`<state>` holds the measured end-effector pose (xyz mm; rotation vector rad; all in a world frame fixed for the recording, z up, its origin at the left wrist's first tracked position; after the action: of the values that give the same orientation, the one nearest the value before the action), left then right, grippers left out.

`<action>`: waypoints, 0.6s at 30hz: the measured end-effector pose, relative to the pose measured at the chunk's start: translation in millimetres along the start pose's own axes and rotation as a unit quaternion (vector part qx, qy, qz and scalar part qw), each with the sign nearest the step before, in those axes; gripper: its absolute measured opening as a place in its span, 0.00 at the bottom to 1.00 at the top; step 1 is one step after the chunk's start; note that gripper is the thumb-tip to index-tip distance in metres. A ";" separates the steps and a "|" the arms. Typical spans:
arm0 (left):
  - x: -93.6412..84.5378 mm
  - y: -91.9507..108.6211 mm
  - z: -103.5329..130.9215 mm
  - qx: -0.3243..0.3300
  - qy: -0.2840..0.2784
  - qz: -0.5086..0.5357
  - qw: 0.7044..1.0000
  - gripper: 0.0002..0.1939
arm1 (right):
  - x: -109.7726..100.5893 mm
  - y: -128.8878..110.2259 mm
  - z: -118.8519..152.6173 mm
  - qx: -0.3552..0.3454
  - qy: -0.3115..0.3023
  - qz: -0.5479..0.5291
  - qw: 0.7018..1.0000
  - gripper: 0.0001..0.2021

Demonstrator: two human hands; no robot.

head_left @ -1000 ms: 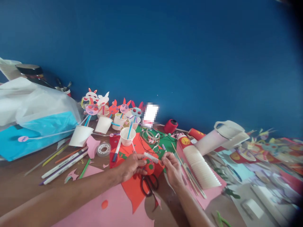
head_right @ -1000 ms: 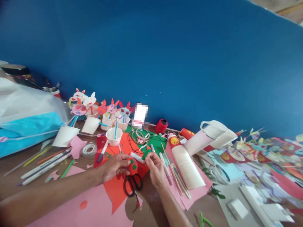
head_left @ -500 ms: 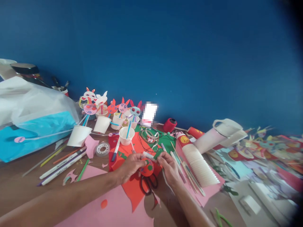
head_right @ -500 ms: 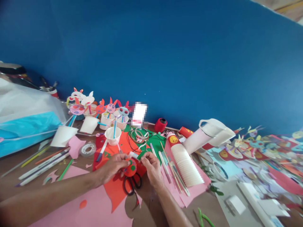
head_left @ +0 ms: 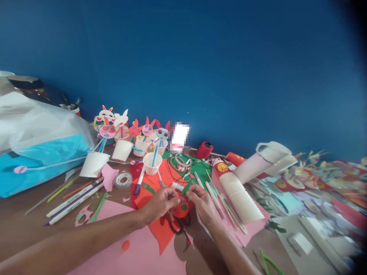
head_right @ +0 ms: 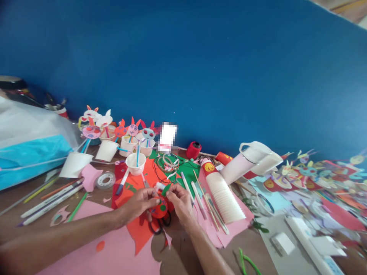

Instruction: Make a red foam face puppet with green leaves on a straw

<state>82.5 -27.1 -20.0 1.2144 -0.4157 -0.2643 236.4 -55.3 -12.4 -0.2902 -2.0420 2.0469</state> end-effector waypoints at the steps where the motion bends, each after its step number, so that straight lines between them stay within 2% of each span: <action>1: -0.1 -0.3 -0.1 0.000 0.000 0.000 1.000 0.13 | 0.1 -0.3 0.2 -0.004 0.001 0.002 1.000 0.06; 5: 0.3 4.2 1.1 0.007 0.005 0.014 1.000 0.12 | 0.3 -2.1 0.2 -0.007 0.004 -0.003 1.000 0.06; 11: 2.0 16.2 4.9 -0.011 0.044 0.071 0.996 0.10 | -1.9 -6.4 -1.3 -0.010 0.021 0.013 1.000 0.06; 18: 1.7 15.4 4.4 -0.046 0.027 0.097 0.994 0.07 | -1.4 -5.1 -1.0 -0.011 0.022 0.023 0.999 0.06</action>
<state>81.8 -26.4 -3.9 1.0809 -0.4670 -0.0832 238.2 -54.8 -7.3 -0.3857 -2.0500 2.0271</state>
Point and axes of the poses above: each hand's wrist, its own z-axis away from the middle knuckle, its own x-axis out of the palm, y = z × x, the point moved 1 cm from there along -z, towards the middle knuckle, and after that the axes turned 10 degrees about y, right-handed, at the moved point
